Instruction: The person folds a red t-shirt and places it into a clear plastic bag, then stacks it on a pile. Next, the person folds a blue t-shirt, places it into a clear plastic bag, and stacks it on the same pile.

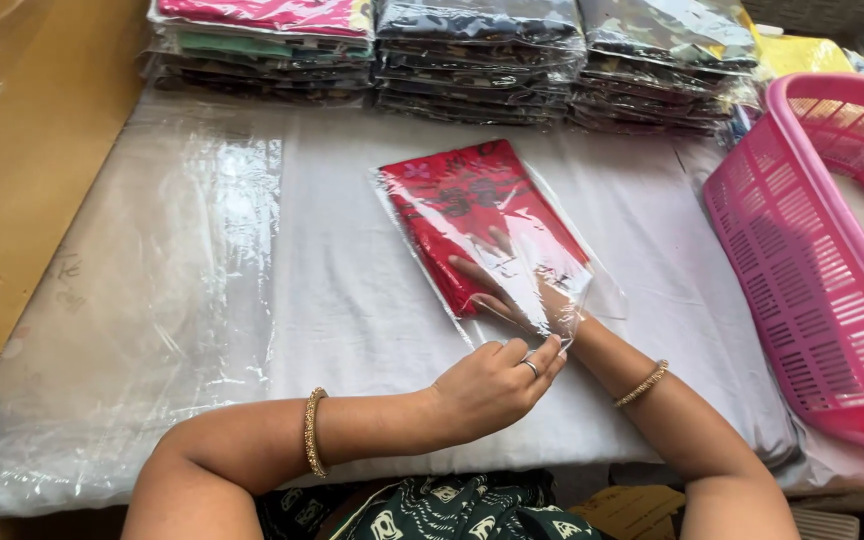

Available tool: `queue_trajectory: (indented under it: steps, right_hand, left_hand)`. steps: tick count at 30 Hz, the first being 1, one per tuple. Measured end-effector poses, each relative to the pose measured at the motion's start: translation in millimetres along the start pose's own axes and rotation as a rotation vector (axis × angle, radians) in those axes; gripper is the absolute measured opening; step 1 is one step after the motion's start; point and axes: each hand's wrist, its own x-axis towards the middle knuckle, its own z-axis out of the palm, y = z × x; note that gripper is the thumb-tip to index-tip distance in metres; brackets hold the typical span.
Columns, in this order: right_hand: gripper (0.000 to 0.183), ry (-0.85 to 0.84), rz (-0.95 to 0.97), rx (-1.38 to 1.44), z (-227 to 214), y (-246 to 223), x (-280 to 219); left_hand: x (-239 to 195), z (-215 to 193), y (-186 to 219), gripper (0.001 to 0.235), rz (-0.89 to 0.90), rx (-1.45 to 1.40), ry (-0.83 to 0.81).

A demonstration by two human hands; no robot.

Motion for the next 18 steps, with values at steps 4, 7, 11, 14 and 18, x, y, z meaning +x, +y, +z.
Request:
queue_trajectory:
  steps: [4, 7, 11, 14, 18]
  right_hand:
    - [0.063, -0.071, 0.022, -0.136, 8.5, 5.1, 5.1]
    - [0.061, 0.059, -0.076, -0.164, 11.4, 0.0, -6.4]
    - [0.07, 0.096, 0.135, -0.287, -0.8, -20.6, -33.3]
    - [0.079, 0.114, 0.204, -0.423, -7.1, -21.8, -72.2]
    - [0.066, -0.591, 0.23, -0.025, -81.4, -79.3, -105.7]
  left_hand:
    - [-1.4, 2.3, 0.7, 0.047, -0.003, -0.01, 0.014]
    - [3.5, -13.8, 0.7, 0.051, -0.032, -0.035, -0.025]
    - [13.6, -29.4, -13.7, 0.056, -0.179, -0.275, 0.006]
    - [13.5, -25.2, -47.9, 0.056, -0.311, -0.225, 0.041]
    - [4.9, 22.3, -116.3, 0.059, -0.593, -0.195, -0.064]
